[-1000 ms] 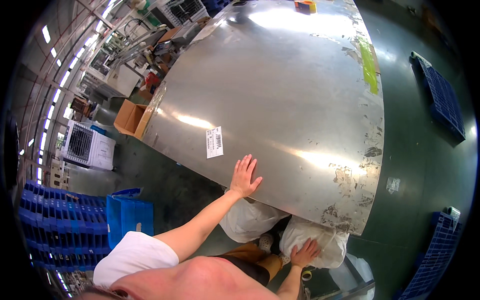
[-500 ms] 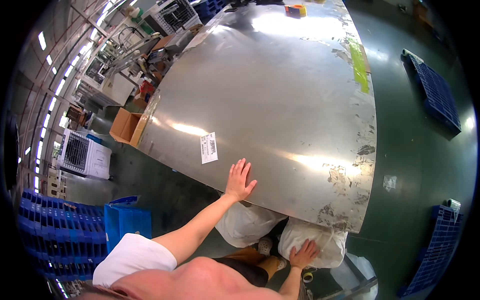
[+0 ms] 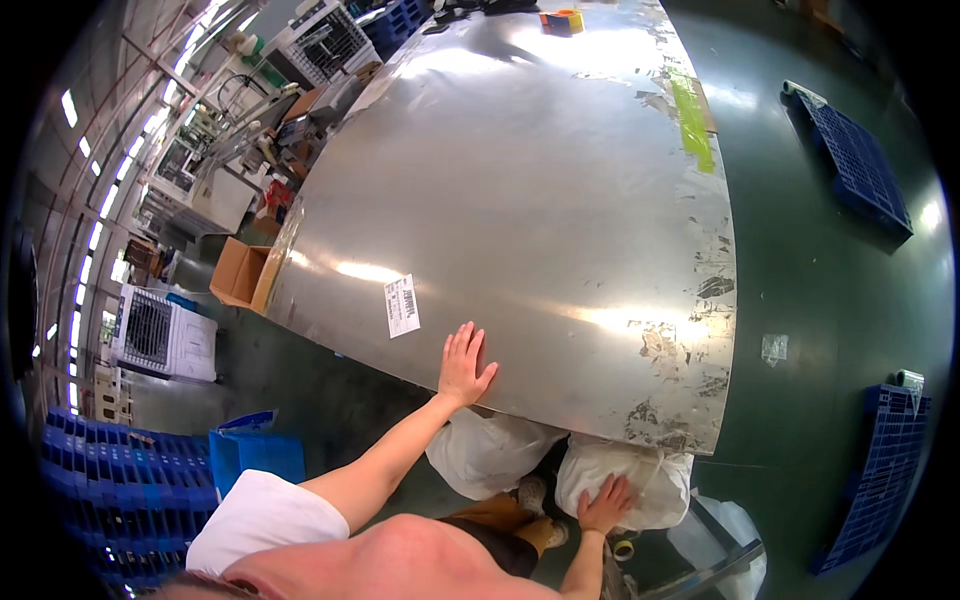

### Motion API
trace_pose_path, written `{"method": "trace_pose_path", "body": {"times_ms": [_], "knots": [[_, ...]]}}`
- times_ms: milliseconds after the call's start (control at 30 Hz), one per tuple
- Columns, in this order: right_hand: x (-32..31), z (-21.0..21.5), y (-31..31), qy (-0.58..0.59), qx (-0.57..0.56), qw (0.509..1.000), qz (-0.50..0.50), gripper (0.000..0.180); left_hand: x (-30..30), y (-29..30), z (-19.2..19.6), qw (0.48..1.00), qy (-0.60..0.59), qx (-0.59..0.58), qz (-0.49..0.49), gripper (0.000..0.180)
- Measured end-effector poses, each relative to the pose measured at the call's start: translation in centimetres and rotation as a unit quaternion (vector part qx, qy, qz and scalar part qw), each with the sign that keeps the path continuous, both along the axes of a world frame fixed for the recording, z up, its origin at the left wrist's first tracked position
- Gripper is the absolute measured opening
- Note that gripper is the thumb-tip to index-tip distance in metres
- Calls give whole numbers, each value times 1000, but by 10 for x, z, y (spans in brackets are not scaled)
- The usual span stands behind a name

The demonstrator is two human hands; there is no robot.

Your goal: The person organizes items at a factory workstation, moving a tote bag and a plastic bag from a metal table to a lower shelf, untangling a power cord from an air cooler, plugging the cord into a power strip, and finally placing a small black bag onto the metal table to zip it shut.

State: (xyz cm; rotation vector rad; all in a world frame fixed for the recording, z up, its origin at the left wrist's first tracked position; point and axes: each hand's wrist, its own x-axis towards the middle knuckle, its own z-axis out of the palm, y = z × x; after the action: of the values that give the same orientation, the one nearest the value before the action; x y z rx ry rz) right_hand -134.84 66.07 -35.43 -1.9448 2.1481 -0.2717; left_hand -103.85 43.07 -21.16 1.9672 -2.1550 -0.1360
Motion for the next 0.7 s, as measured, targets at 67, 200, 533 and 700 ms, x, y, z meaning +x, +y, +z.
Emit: {"method": "trace_pose_path", "body": {"times_ms": [67,200,533,700], "knots": [[-1,-2,-2,2,-15,1000,-4,66,-2,-5,1,1000,-2,-3,-2,65],[0,0,-3,-14,8,1000,-11,68,-1,-3,0,1000,-2,-4,-1,66],[-1,1,-1,3,-3,1000,-4,68,-3,-2,3,1000,9,-7,-8,66],[0,6,-2,-9,23,1000,-10,67,-3,-2,3,1000,0,2,-5,66]]}}
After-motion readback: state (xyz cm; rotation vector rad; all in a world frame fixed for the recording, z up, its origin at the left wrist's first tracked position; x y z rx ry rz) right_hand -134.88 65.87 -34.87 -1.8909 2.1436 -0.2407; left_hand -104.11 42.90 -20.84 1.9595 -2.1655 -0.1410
